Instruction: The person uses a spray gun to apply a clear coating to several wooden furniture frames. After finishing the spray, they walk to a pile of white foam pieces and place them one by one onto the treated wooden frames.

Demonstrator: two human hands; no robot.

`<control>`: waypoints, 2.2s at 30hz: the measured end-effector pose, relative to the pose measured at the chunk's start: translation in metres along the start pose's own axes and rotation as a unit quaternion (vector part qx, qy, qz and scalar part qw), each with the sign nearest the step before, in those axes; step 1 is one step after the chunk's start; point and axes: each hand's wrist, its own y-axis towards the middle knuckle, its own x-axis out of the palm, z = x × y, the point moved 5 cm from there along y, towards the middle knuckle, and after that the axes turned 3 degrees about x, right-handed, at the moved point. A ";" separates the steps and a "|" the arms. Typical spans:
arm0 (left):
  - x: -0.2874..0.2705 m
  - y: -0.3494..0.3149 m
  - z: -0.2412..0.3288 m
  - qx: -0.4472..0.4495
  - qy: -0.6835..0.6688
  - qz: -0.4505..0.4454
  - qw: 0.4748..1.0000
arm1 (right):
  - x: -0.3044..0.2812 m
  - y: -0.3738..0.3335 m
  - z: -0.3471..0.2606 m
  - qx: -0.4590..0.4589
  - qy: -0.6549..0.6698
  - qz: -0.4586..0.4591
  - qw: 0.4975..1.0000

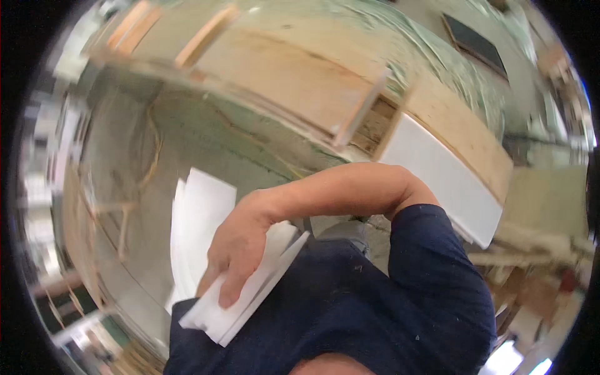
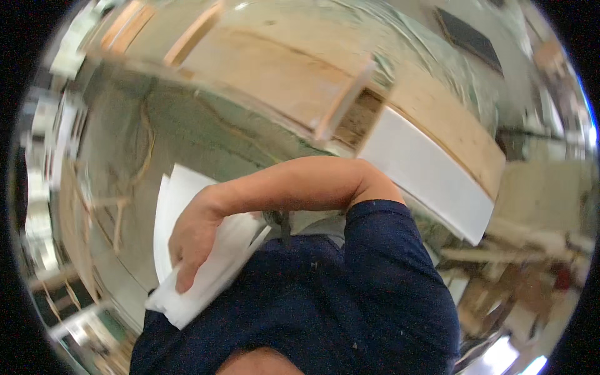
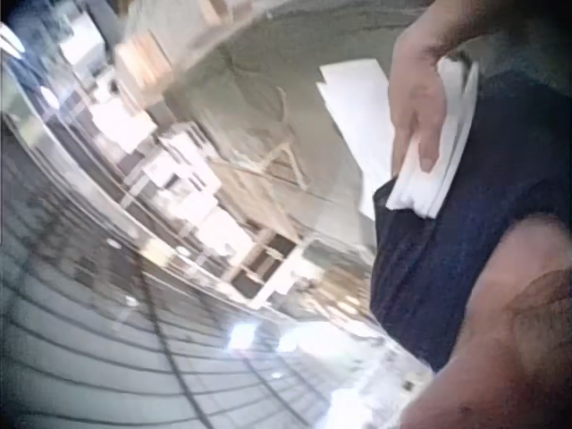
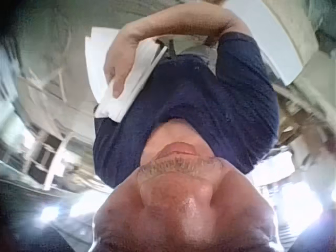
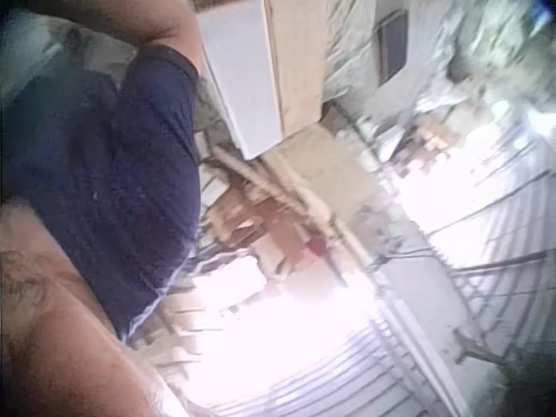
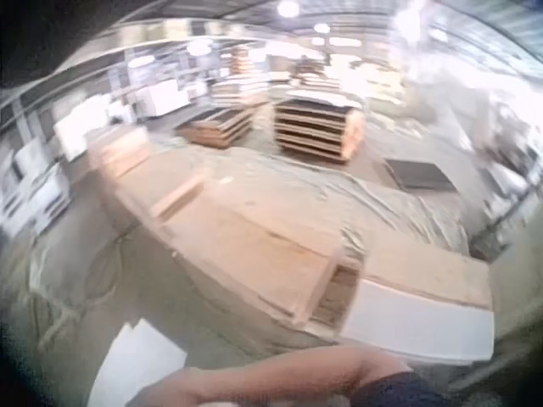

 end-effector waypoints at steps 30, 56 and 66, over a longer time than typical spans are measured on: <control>-0.489 -0.078 0.241 0.337 -0.202 0.685 0.613 | -0.496 0.079 0.099 0.191 -0.165 0.455 0.854; -0.653 0.199 0.308 0.356 -0.123 0.196 0.905 | -0.460 -0.210 0.067 0.204 0.040 0.863 0.461; -0.594 0.312 0.296 0.208 -0.139 -0.015 0.968 | -0.322 -0.300 0.191 0.272 0.003 0.926 0.260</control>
